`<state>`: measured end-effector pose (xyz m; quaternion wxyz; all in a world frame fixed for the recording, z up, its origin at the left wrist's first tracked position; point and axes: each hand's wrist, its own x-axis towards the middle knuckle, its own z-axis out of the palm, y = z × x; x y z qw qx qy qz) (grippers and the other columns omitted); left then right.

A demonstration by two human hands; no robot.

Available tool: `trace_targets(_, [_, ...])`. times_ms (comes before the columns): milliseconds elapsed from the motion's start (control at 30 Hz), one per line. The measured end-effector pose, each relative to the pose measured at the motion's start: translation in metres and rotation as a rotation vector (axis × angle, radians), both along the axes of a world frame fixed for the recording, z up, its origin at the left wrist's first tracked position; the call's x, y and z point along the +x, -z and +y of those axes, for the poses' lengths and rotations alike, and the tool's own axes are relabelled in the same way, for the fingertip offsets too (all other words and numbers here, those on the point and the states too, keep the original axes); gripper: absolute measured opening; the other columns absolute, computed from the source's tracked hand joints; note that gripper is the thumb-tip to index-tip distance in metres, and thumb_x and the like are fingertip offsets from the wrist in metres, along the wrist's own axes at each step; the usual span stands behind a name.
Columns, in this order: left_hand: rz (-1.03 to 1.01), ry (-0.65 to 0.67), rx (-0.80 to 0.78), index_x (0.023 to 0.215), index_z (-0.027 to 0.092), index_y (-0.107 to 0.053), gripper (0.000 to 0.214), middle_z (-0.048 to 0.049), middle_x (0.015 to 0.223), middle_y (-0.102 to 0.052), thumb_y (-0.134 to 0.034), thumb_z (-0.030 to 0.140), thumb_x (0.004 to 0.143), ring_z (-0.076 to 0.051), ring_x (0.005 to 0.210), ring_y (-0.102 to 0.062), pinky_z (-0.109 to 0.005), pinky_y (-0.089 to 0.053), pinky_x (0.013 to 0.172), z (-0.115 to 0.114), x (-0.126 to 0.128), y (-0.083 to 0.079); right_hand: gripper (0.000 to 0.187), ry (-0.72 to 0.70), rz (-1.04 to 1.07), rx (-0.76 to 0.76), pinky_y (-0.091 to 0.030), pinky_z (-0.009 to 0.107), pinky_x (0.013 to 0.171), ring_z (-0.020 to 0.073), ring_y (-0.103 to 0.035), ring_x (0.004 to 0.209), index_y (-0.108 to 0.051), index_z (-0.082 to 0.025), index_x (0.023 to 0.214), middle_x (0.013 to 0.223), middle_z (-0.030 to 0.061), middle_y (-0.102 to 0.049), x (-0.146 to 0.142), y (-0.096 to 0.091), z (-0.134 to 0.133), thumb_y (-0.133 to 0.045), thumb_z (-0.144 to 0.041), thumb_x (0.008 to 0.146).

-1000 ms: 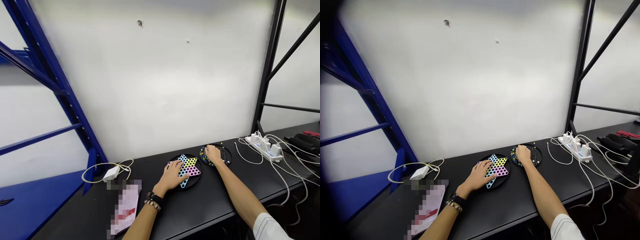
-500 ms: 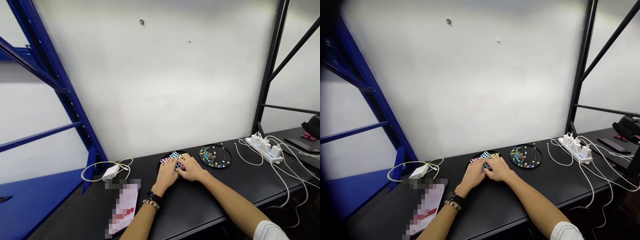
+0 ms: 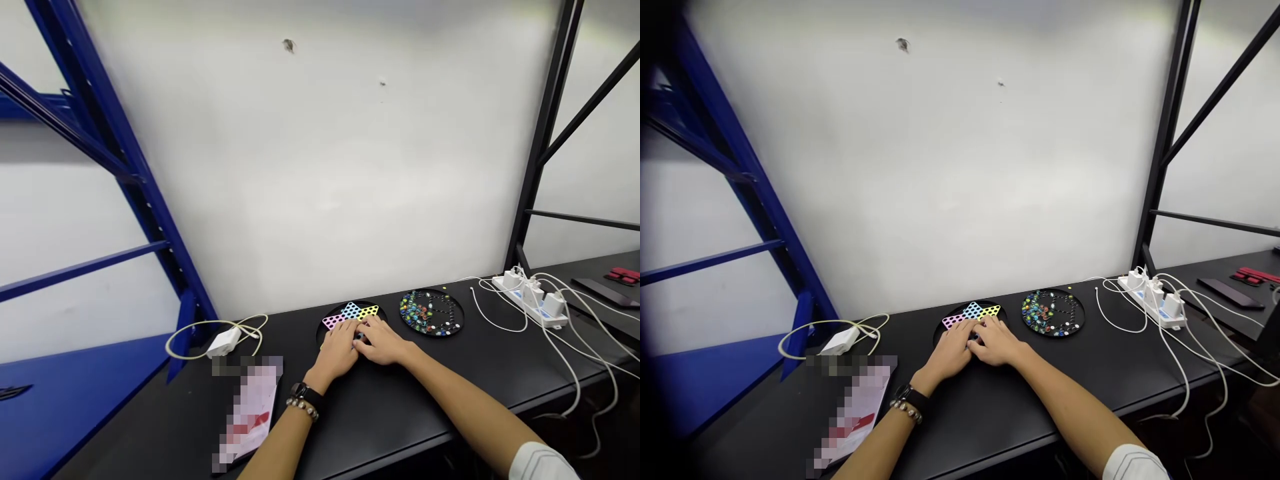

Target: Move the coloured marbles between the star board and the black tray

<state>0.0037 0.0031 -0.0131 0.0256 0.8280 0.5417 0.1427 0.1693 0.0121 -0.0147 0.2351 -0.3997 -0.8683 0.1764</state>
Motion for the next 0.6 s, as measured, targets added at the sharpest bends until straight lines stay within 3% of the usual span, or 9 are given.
trace_targets(200, [0.008,0.001,-0.004,0.128,0.022,-0.050,0.047,-0.0079,0.138,-0.052,-0.042,0.016,0.082,-0.025,0.128,-0.045,-0.043,-0.038,0.104,0.001,-0.001,0.002,0.026,0.007,0.005,0.017,-0.036,0.044,0.096,0.0253,-0.048,0.111,-0.059,-0.023,0.111,0.116,0.0089,-0.053,-0.001,0.000,-0.001,-0.052,-0.037,0.091])
trace_targets(300, [-0.003,0.006,0.005,0.127,0.022,-0.052,0.039,-0.0082,0.137,-0.053,-0.042,0.025,0.089,-0.026,0.126,-0.046,-0.044,-0.039,0.103,0.001,0.000,0.002,0.026,0.070,0.027,0.065,-0.034,0.043,0.096,0.0239,-0.048,0.112,-0.061,-0.025,0.110,0.117,0.0072,-0.055,0.005,-0.004,0.007,-0.053,-0.041,0.091])
trace_targets(467, [-0.028,0.011,0.023,0.124,0.023,-0.054,0.038,-0.0081,0.134,-0.055,-0.039,0.041,0.094,-0.027,0.125,-0.047,-0.043,-0.040,0.100,0.000,0.002,0.001,0.025,0.470,0.013,0.128,-0.031,0.040,0.095,0.0219,-0.052,0.107,-0.064,-0.021,0.100,0.110,0.0080,-0.060,0.047,-0.015,0.035,-0.044,-0.035,0.095])
trace_targets(600, [-0.034,0.001,0.020,0.123,0.025,-0.055,0.037,-0.0075,0.133,-0.055,-0.040,0.040,0.094,-0.027,0.124,-0.048,-0.043,-0.040,0.100,-0.002,0.003,0.000,0.020,0.718,-0.088,0.033,-0.035,0.038,0.090,0.0231,-0.058,0.098,-0.065,-0.019,0.094,0.104,0.0090,-0.063,0.098,-0.016,0.054,-0.053,-0.033,0.088])
